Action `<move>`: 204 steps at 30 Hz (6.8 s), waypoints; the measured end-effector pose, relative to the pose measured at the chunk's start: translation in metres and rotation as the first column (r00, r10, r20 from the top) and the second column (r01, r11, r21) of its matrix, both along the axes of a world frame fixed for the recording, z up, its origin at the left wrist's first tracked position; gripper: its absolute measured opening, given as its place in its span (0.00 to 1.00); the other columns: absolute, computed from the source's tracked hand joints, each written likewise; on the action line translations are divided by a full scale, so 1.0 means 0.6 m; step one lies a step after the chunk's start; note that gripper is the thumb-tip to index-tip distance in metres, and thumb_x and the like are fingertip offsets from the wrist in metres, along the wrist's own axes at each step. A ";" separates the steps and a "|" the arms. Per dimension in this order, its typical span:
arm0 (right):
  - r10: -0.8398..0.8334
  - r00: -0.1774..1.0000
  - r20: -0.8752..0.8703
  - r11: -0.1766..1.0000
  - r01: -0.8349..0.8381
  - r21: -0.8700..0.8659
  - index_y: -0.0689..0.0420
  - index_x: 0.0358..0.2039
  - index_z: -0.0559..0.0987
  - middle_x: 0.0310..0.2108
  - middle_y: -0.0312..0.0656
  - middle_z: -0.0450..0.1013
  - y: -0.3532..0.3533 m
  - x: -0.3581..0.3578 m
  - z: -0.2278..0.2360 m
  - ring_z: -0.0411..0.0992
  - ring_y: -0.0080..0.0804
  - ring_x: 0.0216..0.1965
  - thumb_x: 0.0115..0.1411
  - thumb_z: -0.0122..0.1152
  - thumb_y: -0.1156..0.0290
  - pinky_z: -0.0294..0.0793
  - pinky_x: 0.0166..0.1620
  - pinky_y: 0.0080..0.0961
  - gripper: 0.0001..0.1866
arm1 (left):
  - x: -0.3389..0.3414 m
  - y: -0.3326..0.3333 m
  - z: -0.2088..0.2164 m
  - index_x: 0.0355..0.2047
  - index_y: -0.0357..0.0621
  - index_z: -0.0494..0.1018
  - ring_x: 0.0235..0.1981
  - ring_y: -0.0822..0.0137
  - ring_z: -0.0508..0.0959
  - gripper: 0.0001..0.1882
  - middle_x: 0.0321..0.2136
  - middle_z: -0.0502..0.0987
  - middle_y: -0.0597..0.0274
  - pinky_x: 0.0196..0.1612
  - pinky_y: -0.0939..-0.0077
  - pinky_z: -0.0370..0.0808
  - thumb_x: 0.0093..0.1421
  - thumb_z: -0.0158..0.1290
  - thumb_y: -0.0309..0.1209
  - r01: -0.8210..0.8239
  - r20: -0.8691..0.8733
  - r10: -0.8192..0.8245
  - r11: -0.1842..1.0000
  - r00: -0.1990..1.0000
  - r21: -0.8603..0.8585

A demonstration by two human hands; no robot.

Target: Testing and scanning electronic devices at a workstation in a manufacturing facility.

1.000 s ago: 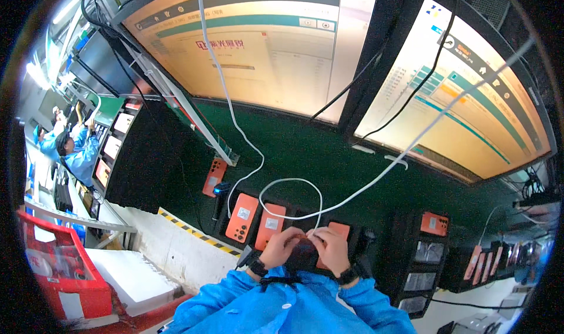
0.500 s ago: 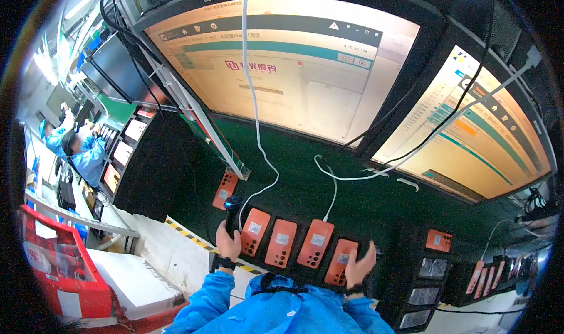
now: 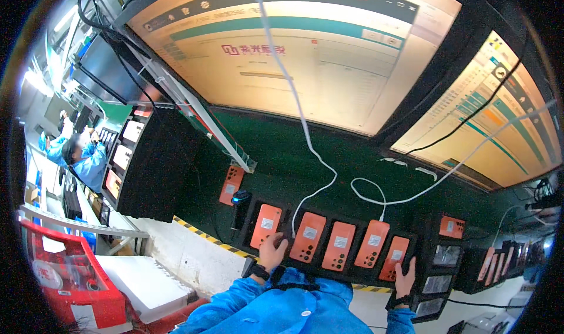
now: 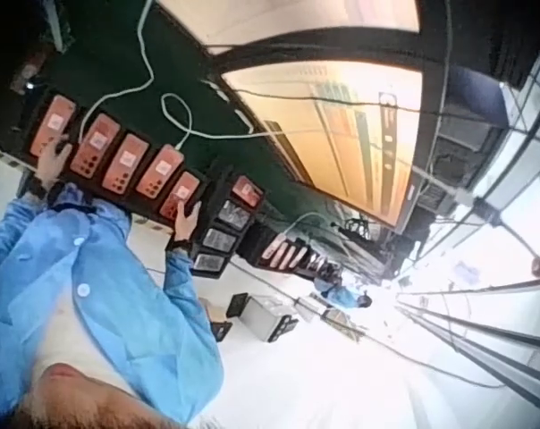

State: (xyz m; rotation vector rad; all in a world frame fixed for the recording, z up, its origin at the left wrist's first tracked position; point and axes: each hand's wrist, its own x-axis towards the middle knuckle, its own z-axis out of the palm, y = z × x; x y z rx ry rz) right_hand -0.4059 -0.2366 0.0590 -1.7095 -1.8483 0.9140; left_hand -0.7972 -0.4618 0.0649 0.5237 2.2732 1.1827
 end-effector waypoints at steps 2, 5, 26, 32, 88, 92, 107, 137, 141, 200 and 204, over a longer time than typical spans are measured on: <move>0.000 1.000 -0.014 0.991 0.002 0.136 0.63 0.57 0.65 0.54 0.50 0.65 -0.011 -0.059 0.029 0.64 0.42 0.55 0.59 0.60 0.62 0.62 0.56 0.32 0.30 | -0.036 -0.005 0.015 0.45 0.34 0.71 0.41 0.49 0.77 0.22 0.38 0.77 0.45 0.45 0.61 0.72 0.53 0.56 0.35 -0.037 -0.007 0.037 0.999 0.999 -0.014; 0.092 0.982 -0.163 0.995 -0.083 0.063 0.61 0.41 0.74 0.34 0.39 0.72 -0.077 -0.244 0.158 0.72 0.29 0.34 0.60 0.55 0.70 0.71 0.34 0.25 0.10 | -0.138 0.002 0.021 0.44 0.41 0.70 0.47 0.47 0.70 0.22 0.41 0.73 0.48 0.47 0.52 0.68 0.47 0.57 0.31 -0.204 -0.531 0.160 0.979 0.832 -0.025; 0.100 0.574 -0.813 0.594 -0.690 -0.414 0.60 0.36 0.72 0.18 0.31 0.58 -0.194 -0.599 0.034 0.56 0.18 0.19 0.70 0.40 0.59 0.60 0.25 0.16 0.17 | -0.142 -0.161 -0.005 0.44 0.38 0.72 0.36 0.46 0.79 0.24 0.32 0.78 0.43 0.39 0.61 0.74 0.49 0.57 0.39 0.166 0.197 -0.157 0.986 0.968 -0.029; 0.368 0.733 -0.572 0.753 -0.596 -0.280 0.57 0.31 0.65 0.30 0.34 0.66 -0.232 -0.645 -0.029 0.65 0.23 0.34 0.68 0.43 0.57 0.67 0.39 0.23 0.16 | -0.173 -0.166 0.039 0.39 0.37 0.73 0.35 0.48 0.79 0.21 0.30 0.79 0.46 0.38 0.61 0.74 0.47 0.59 0.37 0.024 0.315 0.009 0.995 0.949 -0.101; -0.423 0.890 -0.169 0.852 0.454 0.262 0.63 0.50 0.68 0.41 0.48 0.68 -0.148 -0.180 0.031 0.70 0.34 0.39 0.58 0.57 0.72 0.72 0.39 0.28 0.20 | -0.064 0.035 -0.050 0.50 0.34 0.64 0.42 0.48 0.73 0.31 0.41 0.70 0.44 0.44 0.58 0.71 0.47 0.60 0.33 0.383 -0.253 -0.357 0.922 0.899 0.060; -0.515 0.843 0.156 0.796 0.403 0.451 0.64 0.52 0.69 0.48 0.58 0.69 -0.054 -0.051 -0.050 0.68 0.56 0.48 0.58 0.57 0.59 0.67 0.51 0.42 0.26 | -0.076 0.041 -0.067 0.52 0.33 0.62 0.44 0.43 0.71 0.33 0.44 0.68 0.40 0.45 0.55 0.70 0.49 0.59 0.36 0.379 -0.210 -0.387 0.922 0.898 -0.082; -0.251 0.966 -0.055 0.958 0.240 -0.157 0.63 0.43 0.74 0.40 0.52 0.74 -0.068 -0.176 0.023 0.72 0.46 0.42 0.55 0.61 0.56 0.69 0.46 0.37 0.24 | -0.147 -0.038 -0.021 0.46 0.36 0.70 0.40 0.44 0.73 0.22 0.39 0.73 0.44 0.44 0.55 0.70 0.47 0.52 0.24 -0.023 -0.459 -0.015 0.997 0.888 -0.076; 0.224 0.966 0.131 0.921 -0.254 0.297 0.52 0.31 0.73 0.20 0.46 0.74 0.033 -0.490 -0.067 0.72 0.53 0.26 0.65 0.42 0.61 0.66 0.40 0.48 0.13 | 0.046 0.014 -0.069 0.56 0.44 0.66 0.56 0.43 0.65 0.26 0.58 0.61 0.40 0.54 0.58 0.67 0.56 0.54 0.31 0.317 -0.645 -0.260 0.948 0.719 -0.029; 0.073 0.976 -0.203 0.859 0.041 0.510 0.59 0.37 0.73 0.36 0.53 0.72 0.045 -0.435 -0.046 0.70 0.53 0.39 0.65 0.43 0.63 0.66 0.42 0.45 0.14 | 0.045 0.030 -0.032 0.51 0.46 0.68 0.63 0.40 0.55 0.29 0.61 0.54 0.37 0.63 0.46 0.50 0.47 0.58 0.36 0.328 -0.580 -0.314 0.941 0.752 -0.085; 0.013 0.790 -0.613 0.964 -0.173 -0.202 0.58 0.44 0.69 0.25 0.38 0.69 -0.179 -0.267 -0.083 0.68 0.25 0.20 0.53 0.59 0.73 0.69 0.24 0.24 0.17 | 0.004 0.273 -0.014 0.24 0.47 0.72 0.33 0.55 0.75 0.12 0.26 0.77 0.55 0.42 0.55 0.63 0.58 0.44 0.38 0.565 -0.609 -0.558 0.798 0.563 -0.210; -0.080 0.777 -0.624 0.925 -0.175 -0.337 0.59 0.43 0.70 0.25 0.38 0.69 -0.176 -0.266 -0.074 0.68 0.24 0.20 0.54 0.59 0.72 0.69 0.24 0.24 0.16 | 0.006 0.271 -0.012 0.26 0.46 0.73 0.34 0.55 0.75 0.13 0.28 0.78 0.54 0.42 0.55 0.62 0.59 0.43 0.39 0.567 -0.607 -0.567 0.794 0.557 -0.221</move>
